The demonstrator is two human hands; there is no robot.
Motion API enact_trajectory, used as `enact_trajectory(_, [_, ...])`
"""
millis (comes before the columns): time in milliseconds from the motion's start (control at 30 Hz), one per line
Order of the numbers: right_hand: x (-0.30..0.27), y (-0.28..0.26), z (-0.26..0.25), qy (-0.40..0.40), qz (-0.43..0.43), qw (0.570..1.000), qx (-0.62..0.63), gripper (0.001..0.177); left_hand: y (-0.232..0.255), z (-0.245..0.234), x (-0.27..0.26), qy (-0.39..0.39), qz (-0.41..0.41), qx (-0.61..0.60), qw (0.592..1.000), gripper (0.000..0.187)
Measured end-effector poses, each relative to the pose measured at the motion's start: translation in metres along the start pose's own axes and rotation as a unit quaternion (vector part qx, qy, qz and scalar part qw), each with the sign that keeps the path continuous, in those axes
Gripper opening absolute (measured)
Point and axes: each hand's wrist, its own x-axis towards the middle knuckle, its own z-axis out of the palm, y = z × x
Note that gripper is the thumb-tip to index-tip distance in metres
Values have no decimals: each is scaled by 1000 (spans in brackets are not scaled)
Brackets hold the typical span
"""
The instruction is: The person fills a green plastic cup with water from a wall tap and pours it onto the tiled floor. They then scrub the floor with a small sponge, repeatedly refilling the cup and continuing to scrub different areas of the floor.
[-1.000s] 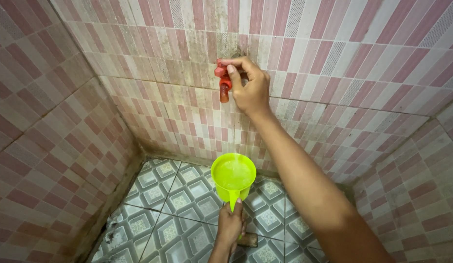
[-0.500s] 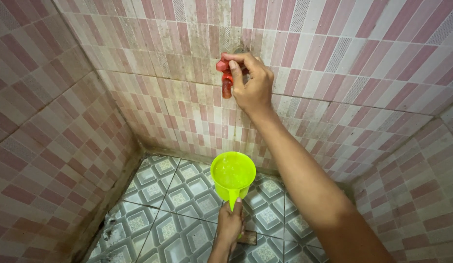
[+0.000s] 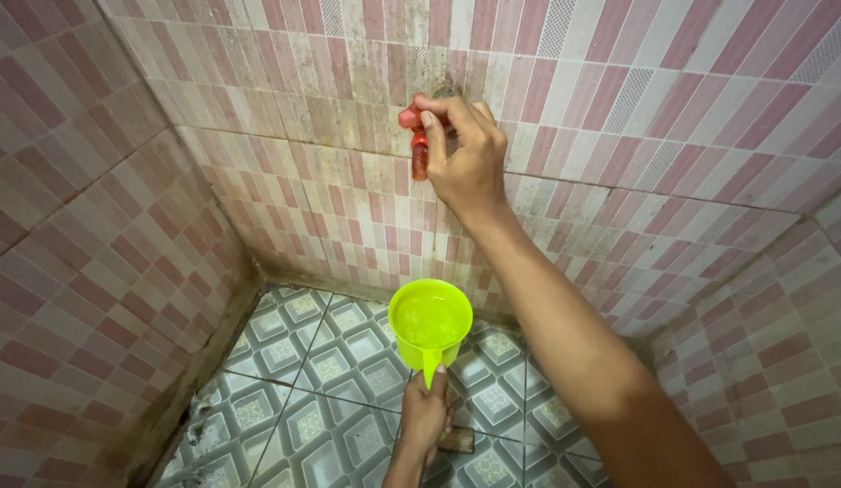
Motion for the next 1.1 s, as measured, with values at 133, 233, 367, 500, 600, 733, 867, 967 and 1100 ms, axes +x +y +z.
enact_trajectory(133, [-1,2,-1,-6,-2,1000,-5,12,-3,-1,2,-2,4,-2,1000,28])
enact_trajectory(233, [-3,3,-2,-4,3,1000,-11,12,-7,-3,4,0,21,10,1000,32])
enact_trajectory(367, [-3,4,-5,-22,19,1000,-3,15,-8,-5,4,-3,34,1,999,34])
enact_trajectory(500, [-20,7,-15,-81,100,991,24,40,-3,-7,1,-1,3,-4,1000,29])
enact_trajectory(600, [-71,14,-36,-1,267,962,49,46,-8,-12,3,23,8,3,1000,29])
enact_trajectory(733, [-234,72,-43,7,416,908,-51,50,-22,-29,9,39,27,8,999,36])
enact_trajectory(867, [-400,49,-44,-274,429,857,-88,28,-47,-53,18,58,43,-66,995,36])
enact_trajectory(967, [-471,0,-46,-453,323,828,-69,56,-62,-81,17,82,62,-46,994,39])
enact_trajectory(1100, [-531,-37,-63,-533,88,837,-84,49,-67,-116,-1,105,74,-12,992,42])
